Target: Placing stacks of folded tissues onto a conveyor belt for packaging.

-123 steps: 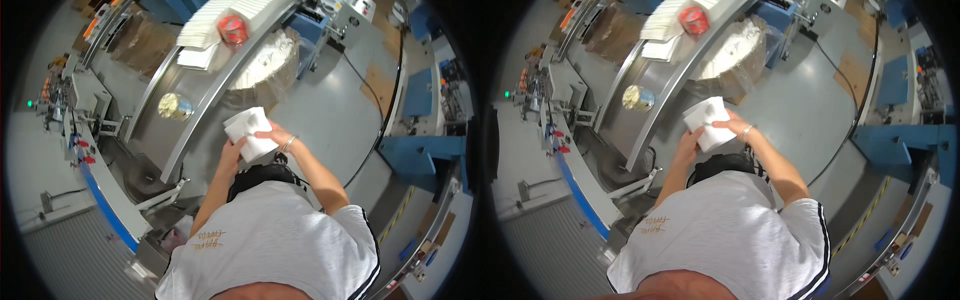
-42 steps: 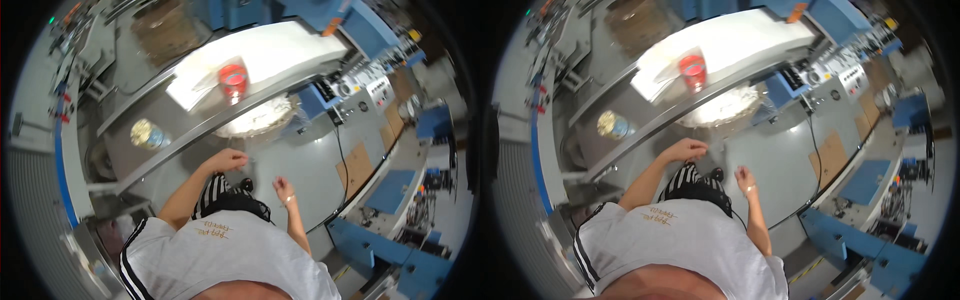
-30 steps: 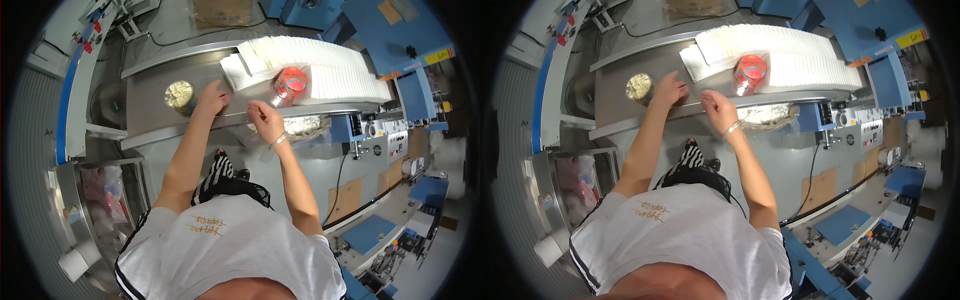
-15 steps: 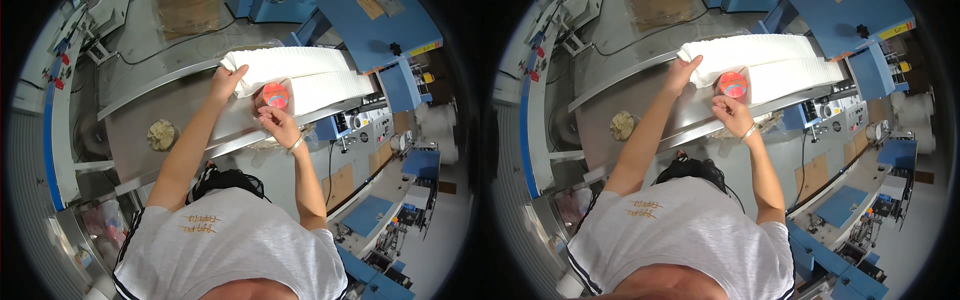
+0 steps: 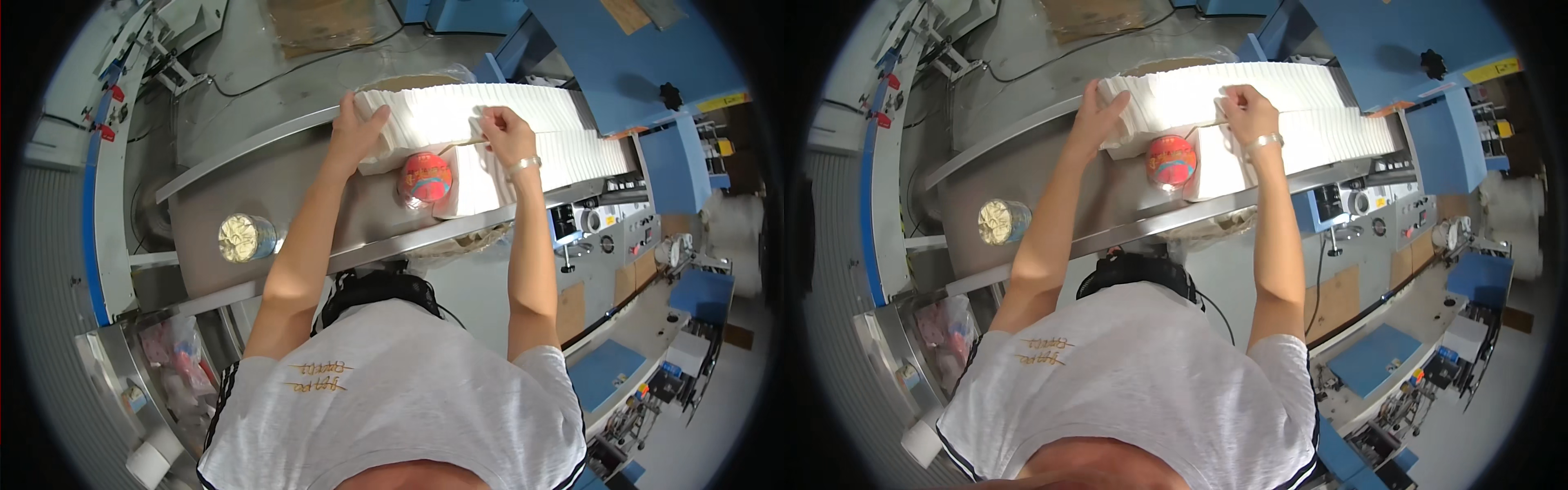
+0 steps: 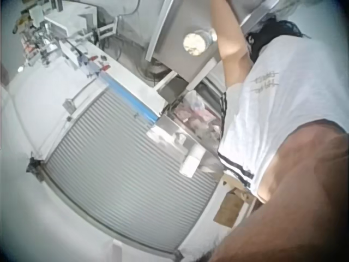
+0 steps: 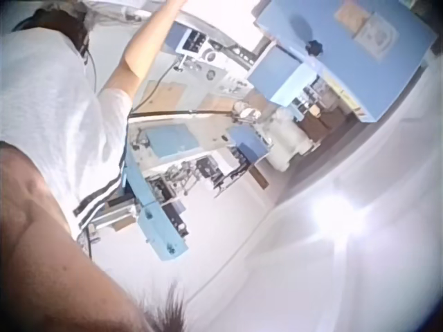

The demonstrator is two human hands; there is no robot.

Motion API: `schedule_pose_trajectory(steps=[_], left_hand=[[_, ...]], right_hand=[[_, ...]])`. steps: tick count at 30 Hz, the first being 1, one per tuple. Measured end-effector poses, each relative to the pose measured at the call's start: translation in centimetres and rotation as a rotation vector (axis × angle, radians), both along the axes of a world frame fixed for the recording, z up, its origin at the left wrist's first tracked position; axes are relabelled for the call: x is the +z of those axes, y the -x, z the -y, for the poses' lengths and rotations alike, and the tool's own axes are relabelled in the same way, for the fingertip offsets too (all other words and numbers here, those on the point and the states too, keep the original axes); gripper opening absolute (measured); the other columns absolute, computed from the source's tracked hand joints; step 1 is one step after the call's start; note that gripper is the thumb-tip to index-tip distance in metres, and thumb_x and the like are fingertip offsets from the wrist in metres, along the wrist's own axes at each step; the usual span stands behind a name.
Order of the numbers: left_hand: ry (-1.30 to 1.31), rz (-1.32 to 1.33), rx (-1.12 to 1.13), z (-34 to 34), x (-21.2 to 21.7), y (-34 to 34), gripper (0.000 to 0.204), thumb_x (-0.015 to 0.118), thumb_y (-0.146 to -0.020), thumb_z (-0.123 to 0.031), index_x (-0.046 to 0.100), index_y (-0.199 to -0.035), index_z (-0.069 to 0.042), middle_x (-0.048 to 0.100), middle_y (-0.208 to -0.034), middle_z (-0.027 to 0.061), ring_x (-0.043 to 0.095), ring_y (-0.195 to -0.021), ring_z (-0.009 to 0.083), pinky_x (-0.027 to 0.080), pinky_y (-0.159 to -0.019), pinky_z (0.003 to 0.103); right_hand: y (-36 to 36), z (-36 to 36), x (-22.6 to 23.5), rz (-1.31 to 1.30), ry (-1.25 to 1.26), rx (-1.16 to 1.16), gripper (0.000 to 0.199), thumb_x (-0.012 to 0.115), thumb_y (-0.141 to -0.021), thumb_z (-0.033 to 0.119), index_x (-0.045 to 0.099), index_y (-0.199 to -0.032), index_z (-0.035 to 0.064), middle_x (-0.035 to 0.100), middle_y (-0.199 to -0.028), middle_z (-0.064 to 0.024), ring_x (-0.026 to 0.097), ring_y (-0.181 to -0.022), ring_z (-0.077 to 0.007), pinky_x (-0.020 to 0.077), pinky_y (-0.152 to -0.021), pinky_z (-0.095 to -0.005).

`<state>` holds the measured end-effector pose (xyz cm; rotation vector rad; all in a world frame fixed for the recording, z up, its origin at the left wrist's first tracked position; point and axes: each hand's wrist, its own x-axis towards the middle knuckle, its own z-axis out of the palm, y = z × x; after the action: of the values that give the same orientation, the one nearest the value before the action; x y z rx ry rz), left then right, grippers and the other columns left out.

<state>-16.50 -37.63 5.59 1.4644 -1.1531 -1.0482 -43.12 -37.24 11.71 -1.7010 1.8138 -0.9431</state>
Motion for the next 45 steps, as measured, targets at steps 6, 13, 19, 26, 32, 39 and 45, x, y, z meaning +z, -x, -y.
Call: schedule_pose_trajectory(steps=[6, 13, 19, 26, 32, 39, 45], left_hand=[[-0.176, 0.259, -0.008, -0.3, 4.1, 1.0, 0.088, 0.066, -0.077, -0.053, 0.033, -0.137, 0.001, 0.044, -0.134, 0.0281, 0.046, -0.122, 0.0407, 0.041, -0.098, 0.043], [-0.267, 0.63, 0.143, -0.4, 6.3, 4.4, 0.097, 0.068, -0.072, -0.06, 0.031, -0.139, 0.0, 0.014, -0.15, 0.0271, 0.035, -0.127, 0.0476, 0.041, -0.096, 0.05], [-0.325, 0.903, 0.176, 0.9, 6.1, 7.5, 0.101, 0.062, -0.069, -0.072, 0.032, -0.14, -0.006, 0.003, -0.151, 0.026, 0.025, -0.129, 0.0537, 0.036, -0.091, 0.065], [-0.398, 0.954, 0.175, 1.6, 6.4, 9.2, 0.11, 0.063, -0.064, -0.076, 0.031, -0.143, -0.007, -0.001, -0.153, 0.0224, 0.014, -0.132, 0.0565, 0.036, -0.089, 0.066], [-0.361, 0.932, 0.186, 1.9, 5.2, 8.9, 0.112, 0.063, -0.059, -0.081, 0.035, -0.139, -0.008, 0.0, -0.152, 0.0257, 0.014, -0.131, 0.0599, 0.035, -0.086, 0.071], [-0.378, 0.875, 0.176, 2.0, 5.2, 8.4, 0.105, 0.067, -0.062, -0.073, 0.035, -0.14, -0.01, 0.002, -0.153, 0.0236, 0.016, -0.131, 0.0585, 0.035, -0.087, 0.071], [-0.39, 0.818, 0.167, 1.8, 6.0, 8.2, 0.092, 0.071, -0.065, -0.054, 0.037, -0.139, -0.01, 0.01, -0.152, 0.0208, 0.022, -0.129, 0.0547, 0.038, -0.088, 0.067]], right_hand=[[-4.5, 4.2, 1.7, -0.233, -0.139, 0.158, 0.028, 0.071, -0.074, 0.029, 0.067, -0.088, 0.0058, 0.068, -0.082, -0.0125, 0.065, -0.078, -0.0275, 0.051, -0.075, -0.0342], [-4.5, 5.3, 0.4, -0.199, -0.208, 0.2, 0.03, 0.071, -0.074, 0.028, 0.067, -0.094, 0.0058, 0.069, -0.09, -0.0116, 0.065, -0.085, -0.0267, 0.0505, -0.079, -0.034], [-3.9, 5.9, -0.3, -0.176, -0.207, 0.218, 0.031, 0.071, -0.074, 0.027, 0.068, -0.097, 0.0073, 0.069, -0.09, -0.0105, 0.066, -0.084, -0.0255, 0.0506, -0.078, -0.0332], [-3.6, 6.4, -0.8, -0.154, -0.217, 0.211, 0.022, 0.069, -0.075, 0.022, 0.067, -0.092, 0.0078, 0.068, -0.082, -0.0098, 0.066, -0.078, -0.0252, 0.0505, -0.075, -0.0328], [-3.6, 5.8, -0.6, -0.174, -0.168, 0.177, 0.019, 0.069, -0.075, 0.02, 0.062, -0.087, 0.0065, 0.066, -0.076, -0.0093, 0.065, -0.072, -0.0255, 0.0504, -0.071, -0.0326], [-3.7, 5.7, -0.8, -0.129, -0.111, 0.187, 0.019, 0.07, -0.073, 0.018, 0.061, -0.085, 0.0063, 0.065, -0.073, -0.0093, 0.064, -0.07, -0.0257, 0.0502, -0.071, -0.0334], [-3.9, 5.2, -0.5, -0.137, -0.07, 0.191, 0.013, 0.068, -0.075, 0.016, 0.064, -0.085, 0.0092, 0.066, -0.074, -0.0094, 0.064, -0.071, -0.0259, 0.0501, -0.071, -0.0341]])
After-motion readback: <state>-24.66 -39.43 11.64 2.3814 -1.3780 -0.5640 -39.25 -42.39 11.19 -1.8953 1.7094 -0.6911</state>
